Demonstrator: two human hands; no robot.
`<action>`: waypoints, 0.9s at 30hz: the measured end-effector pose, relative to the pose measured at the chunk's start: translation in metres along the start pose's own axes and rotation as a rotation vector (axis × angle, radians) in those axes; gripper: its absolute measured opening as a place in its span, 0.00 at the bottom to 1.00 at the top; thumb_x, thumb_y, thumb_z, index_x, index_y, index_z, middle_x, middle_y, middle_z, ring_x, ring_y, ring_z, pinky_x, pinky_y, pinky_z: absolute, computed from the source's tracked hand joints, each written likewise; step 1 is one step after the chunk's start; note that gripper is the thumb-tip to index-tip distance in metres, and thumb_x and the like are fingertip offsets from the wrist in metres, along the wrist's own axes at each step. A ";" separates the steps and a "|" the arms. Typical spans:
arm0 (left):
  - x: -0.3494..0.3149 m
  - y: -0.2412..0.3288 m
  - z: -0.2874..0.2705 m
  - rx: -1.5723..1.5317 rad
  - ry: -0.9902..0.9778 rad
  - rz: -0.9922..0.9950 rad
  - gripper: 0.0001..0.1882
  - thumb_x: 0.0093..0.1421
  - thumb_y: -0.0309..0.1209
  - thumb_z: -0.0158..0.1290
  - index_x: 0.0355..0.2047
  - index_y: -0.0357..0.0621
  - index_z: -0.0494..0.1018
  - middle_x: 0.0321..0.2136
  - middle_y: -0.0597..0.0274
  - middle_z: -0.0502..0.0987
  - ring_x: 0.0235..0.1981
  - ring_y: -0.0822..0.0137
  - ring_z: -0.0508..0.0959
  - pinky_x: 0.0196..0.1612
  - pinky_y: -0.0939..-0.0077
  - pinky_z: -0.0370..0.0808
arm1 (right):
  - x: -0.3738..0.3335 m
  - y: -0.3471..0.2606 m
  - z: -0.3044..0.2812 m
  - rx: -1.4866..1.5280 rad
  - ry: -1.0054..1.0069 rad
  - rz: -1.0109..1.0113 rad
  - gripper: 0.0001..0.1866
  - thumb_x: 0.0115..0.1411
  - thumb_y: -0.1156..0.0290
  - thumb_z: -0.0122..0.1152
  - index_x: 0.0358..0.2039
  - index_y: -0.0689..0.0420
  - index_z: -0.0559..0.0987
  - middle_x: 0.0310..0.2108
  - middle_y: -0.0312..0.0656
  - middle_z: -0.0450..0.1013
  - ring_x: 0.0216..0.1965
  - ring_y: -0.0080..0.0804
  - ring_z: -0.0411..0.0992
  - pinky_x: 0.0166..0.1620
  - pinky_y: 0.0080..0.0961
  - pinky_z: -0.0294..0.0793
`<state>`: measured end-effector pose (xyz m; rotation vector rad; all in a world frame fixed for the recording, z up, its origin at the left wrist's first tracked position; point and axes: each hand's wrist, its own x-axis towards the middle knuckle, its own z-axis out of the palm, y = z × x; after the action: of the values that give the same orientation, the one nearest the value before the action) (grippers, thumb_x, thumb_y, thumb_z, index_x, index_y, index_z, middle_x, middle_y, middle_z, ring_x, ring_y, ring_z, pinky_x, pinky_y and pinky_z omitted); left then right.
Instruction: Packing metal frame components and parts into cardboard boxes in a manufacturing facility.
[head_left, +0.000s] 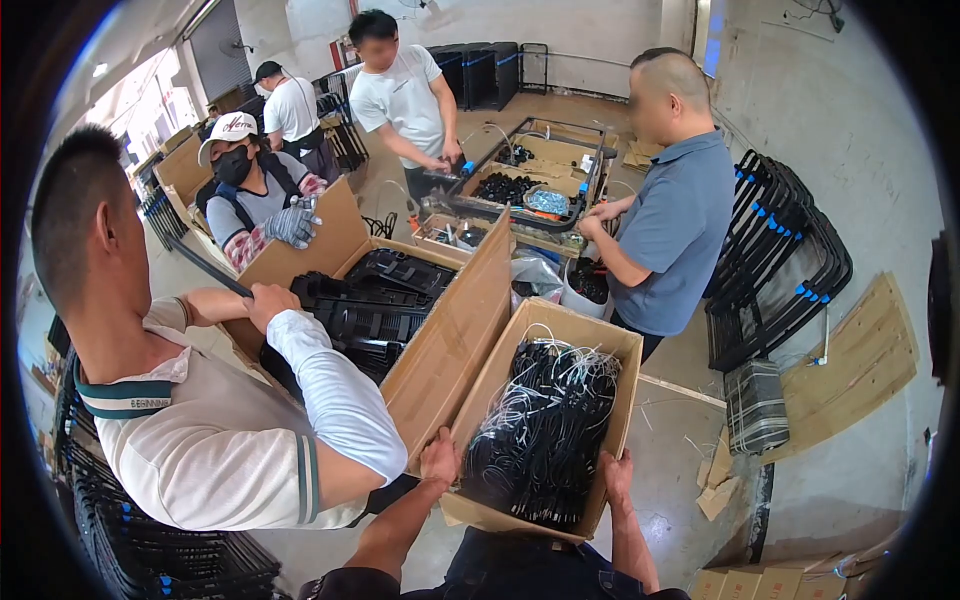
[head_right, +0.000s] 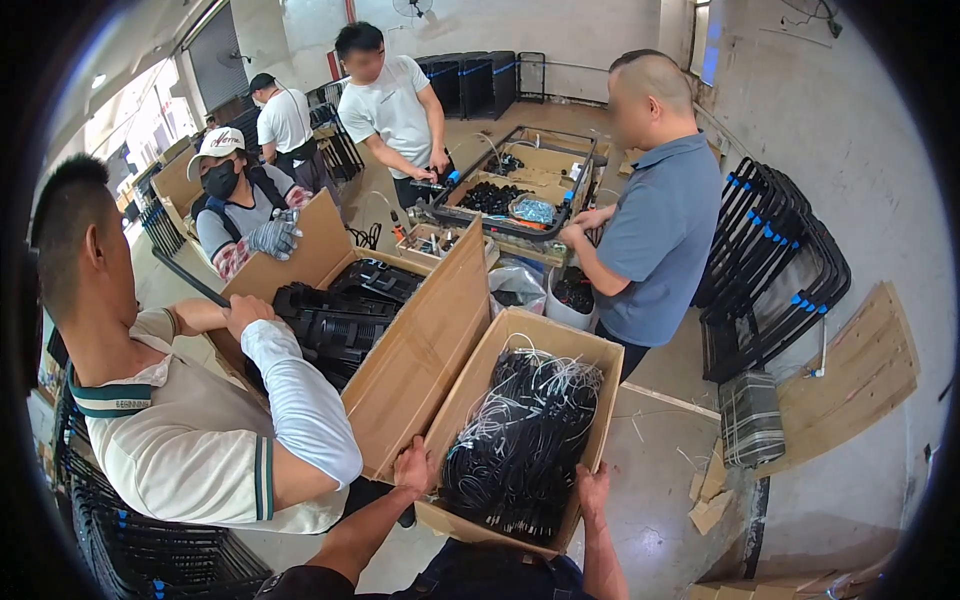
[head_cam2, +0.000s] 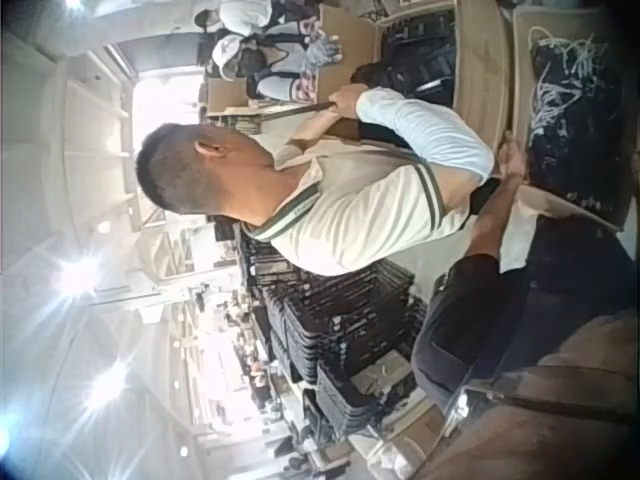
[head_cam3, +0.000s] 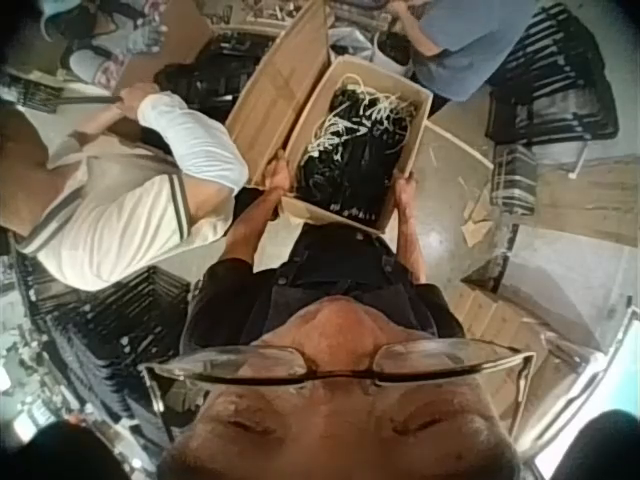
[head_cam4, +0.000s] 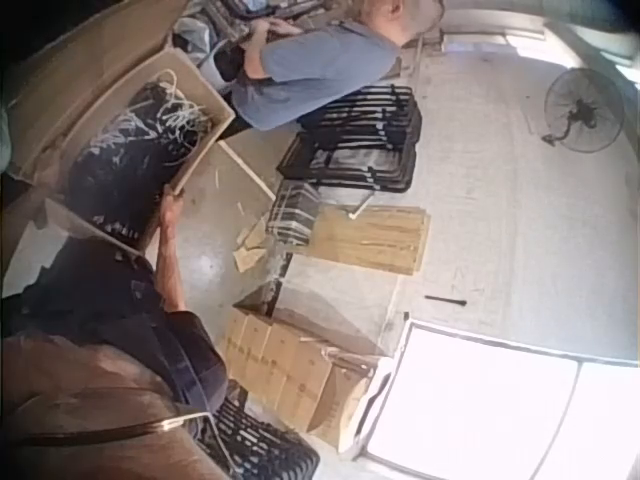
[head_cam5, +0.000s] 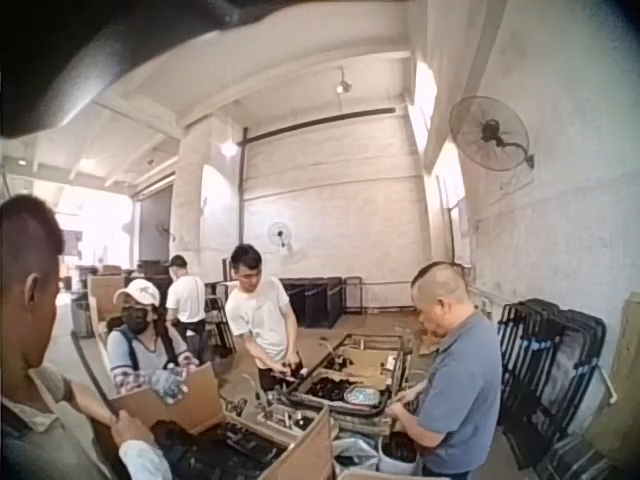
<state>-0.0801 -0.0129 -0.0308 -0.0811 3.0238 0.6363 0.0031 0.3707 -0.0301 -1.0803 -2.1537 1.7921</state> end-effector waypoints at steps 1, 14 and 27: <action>0.000 -0.001 0.001 0.000 0.000 0.000 0.16 0.65 0.36 0.53 0.45 0.38 0.65 0.34 0.34 0.81 0.39 0.32 0.81 0.45 0.37 0.76 | 0.002 0.004 0.001 0.000 0.000 0.000 0.24 0.58 0.67 0.64 0.53 0.66 0.75 0.36 0.44 0.79 0.33 0.32 0.75 0.39 0.32 0.77; 0.002 -0.006 0.006 -0.013 0.018 0.003 0.15 0.65 0.35 0.53 0.46 0.39 0.65 0.37 0.34 0.81 0.41 0.32 0.81 0.47 0.38 0.75 | 0.008 0.013 0.005 0.038 0.034 -0.096 0.23 0.58 0.68 0.65 0.51 0.66 0.76 0.27 0.39 0.77 0.26 0.27 0.73 0.30 0.28 0.73; 0.002 -0.001 0.001 -0.018 0.004 -0.020 0.16 0.64 0.36 0.53 0.46 0.38 0.65 0.37 0.33 0.81 0.40 0.32 0.81 0.46 0.38 0.75 | 0.009 0.013 0.004 0.025 0.032 -0.095 0.25 0.57 0.66 0.64 0.52 0.68 0.75 0.28 0.42 0.77 0.26 0.29 0.74 0.32 0.30 0.74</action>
<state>-0.0820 -0.0136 -0.0322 -0.1139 3.0170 0.6624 -0.0001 0.3731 -0.0462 -0.9777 -2.1209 1.7432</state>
